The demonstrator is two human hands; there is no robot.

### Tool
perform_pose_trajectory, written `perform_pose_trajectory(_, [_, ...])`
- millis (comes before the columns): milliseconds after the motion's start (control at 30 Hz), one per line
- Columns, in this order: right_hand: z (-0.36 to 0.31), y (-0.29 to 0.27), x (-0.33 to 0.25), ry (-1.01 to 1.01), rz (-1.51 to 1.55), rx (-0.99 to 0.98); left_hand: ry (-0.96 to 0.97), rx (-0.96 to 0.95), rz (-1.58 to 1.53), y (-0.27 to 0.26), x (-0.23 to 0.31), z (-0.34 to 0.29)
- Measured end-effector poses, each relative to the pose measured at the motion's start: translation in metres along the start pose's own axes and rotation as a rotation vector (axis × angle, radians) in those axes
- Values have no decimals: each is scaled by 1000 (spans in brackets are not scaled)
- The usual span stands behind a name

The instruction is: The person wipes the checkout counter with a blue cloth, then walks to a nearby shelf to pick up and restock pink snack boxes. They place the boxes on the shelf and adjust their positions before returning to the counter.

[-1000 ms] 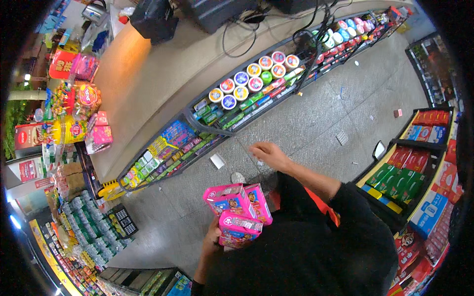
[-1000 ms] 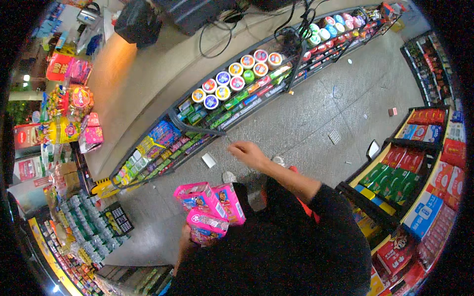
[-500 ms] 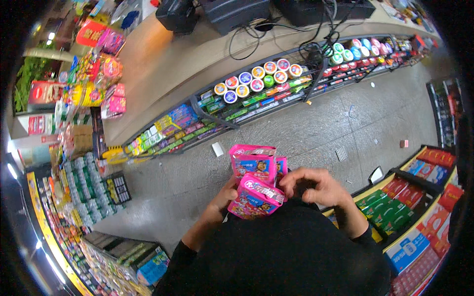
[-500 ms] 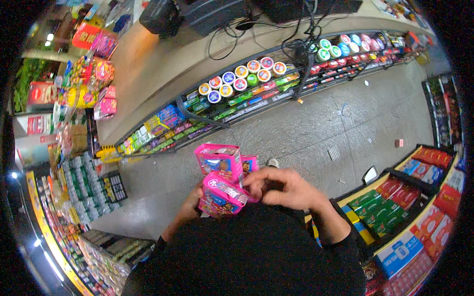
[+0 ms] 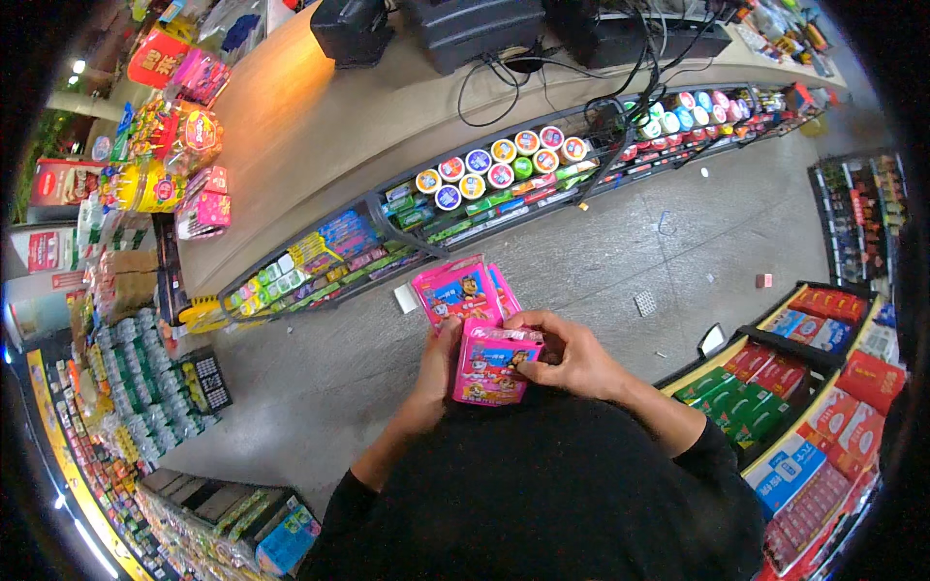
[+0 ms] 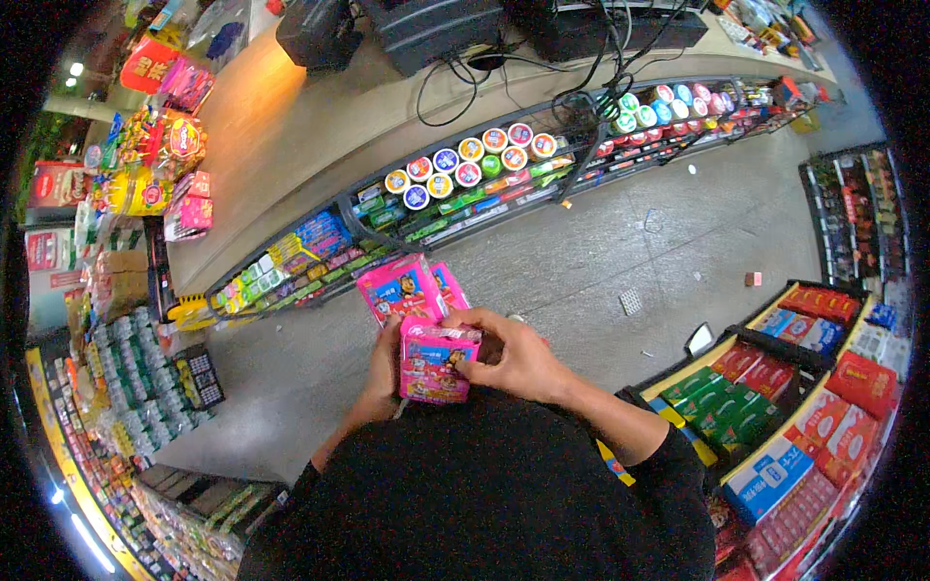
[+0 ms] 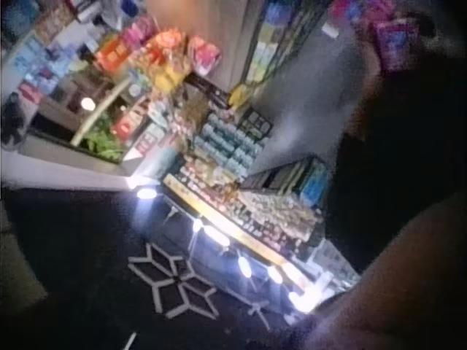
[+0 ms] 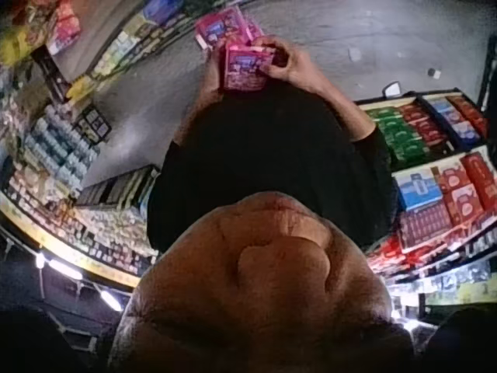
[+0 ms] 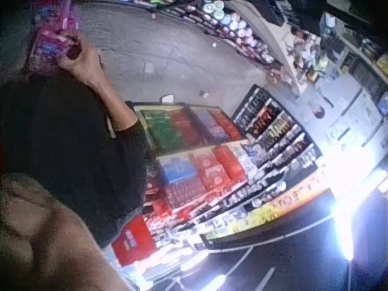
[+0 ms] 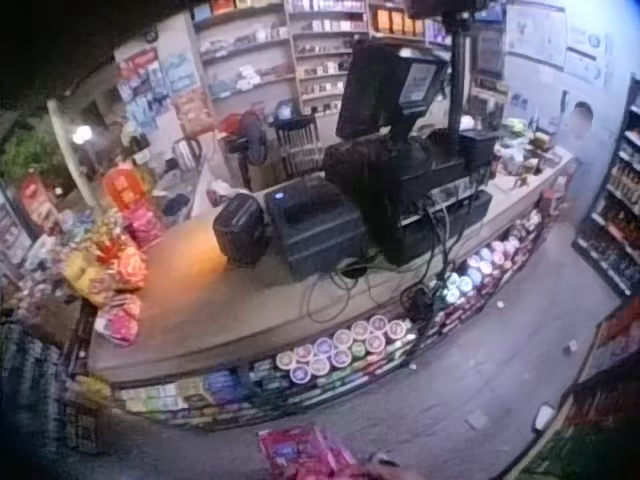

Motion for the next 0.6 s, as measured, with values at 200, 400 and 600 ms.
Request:
perform_pose_trajectory(200, [-2,-15,-36,-375,-441,151,10,-94,-11,43,16,2])
perform_pose_trajectory(400, [24,-76,-42,-228,-470,25,90,73,-168,84,15,22])
perform_pose_trajectory(600, [108,-239,-30,-181,-174,159,387,171,-489,109,-17,69])
Point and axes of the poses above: each hand's wrist, its own z-axis towards the middle knuckle, its own y-axis out of the palm, x = y × z, the point moved 6 cm from there along z, towards the middle knuckle, and after that the axes turned 14 degrees about x, right-handed, at the moved point
